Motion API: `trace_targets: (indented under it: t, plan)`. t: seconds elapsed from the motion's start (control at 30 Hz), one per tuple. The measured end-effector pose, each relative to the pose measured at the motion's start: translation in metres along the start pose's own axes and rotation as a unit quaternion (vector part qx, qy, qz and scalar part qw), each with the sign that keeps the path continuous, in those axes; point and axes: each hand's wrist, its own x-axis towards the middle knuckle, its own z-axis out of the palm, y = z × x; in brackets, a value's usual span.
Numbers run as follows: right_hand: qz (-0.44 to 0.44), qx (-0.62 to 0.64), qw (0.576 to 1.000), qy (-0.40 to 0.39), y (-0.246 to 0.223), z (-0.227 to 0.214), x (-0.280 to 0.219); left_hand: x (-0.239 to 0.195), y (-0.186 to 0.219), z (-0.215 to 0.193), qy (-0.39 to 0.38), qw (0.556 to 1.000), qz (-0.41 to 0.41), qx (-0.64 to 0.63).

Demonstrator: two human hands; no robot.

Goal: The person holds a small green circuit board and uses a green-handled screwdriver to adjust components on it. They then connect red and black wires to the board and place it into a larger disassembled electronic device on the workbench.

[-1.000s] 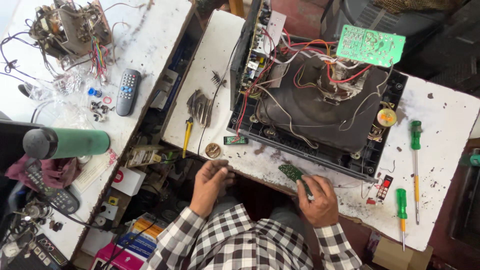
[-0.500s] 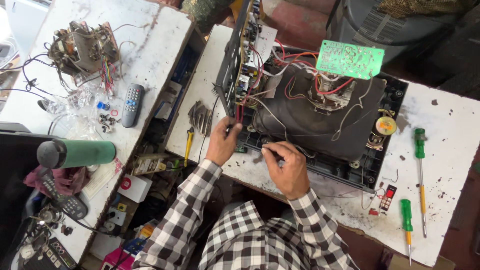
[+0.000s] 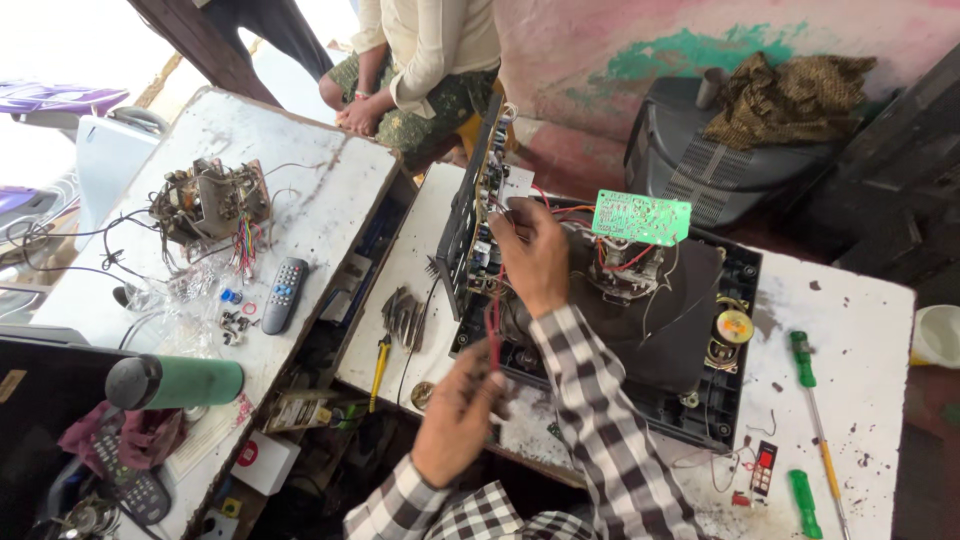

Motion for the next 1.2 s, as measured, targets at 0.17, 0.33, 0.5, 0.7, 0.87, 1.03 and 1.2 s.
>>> trace_targets:
  t: [0.17,0.33,0.5,0.7,0.87,1.03,1.2]
  plan:
    - [0.054,-0.002,0.998,-0.011,0.018,0.006,0.026,0.008,-0.023,0.025,-0.080,0.978,-0.047,-0.185]
    - [-0.018,-0.071,0.997,-0.009,0.025,0.003,0.026,0.013,-0.015,0.020,-0.063,0.992,-0.055,0.098]
    - [-0.003,-0.010,0.999,-0.053,0.036,-0.001,0.036,0.058,0.033,-0.021,0.261,0.829,0.323,0.375]
    - [-0.022,0.000,0.998,-0.063,0.029,-0.004,0.029,0.098,0.074,-0.041,0.140,0.939,0.263,0.171]
    - [-0.105,-0.190,0.976,-0.024,0.013,-0.009,0.036,0.098,0.082,-0.040,0.100,0.953,0.229,0.174]
    - [-0.136,-0.144,0.979,-0.052,0.010,-0.028,0.013,0.099,0.063,-0.044,0.101,0.955,0.263,0.088]
    - [0.036,-0.205,0.978,-0.031,0.008,-0.058,-0.096,0.055,-0.015,-0.037,0.223,0.924,0.260,0.173]
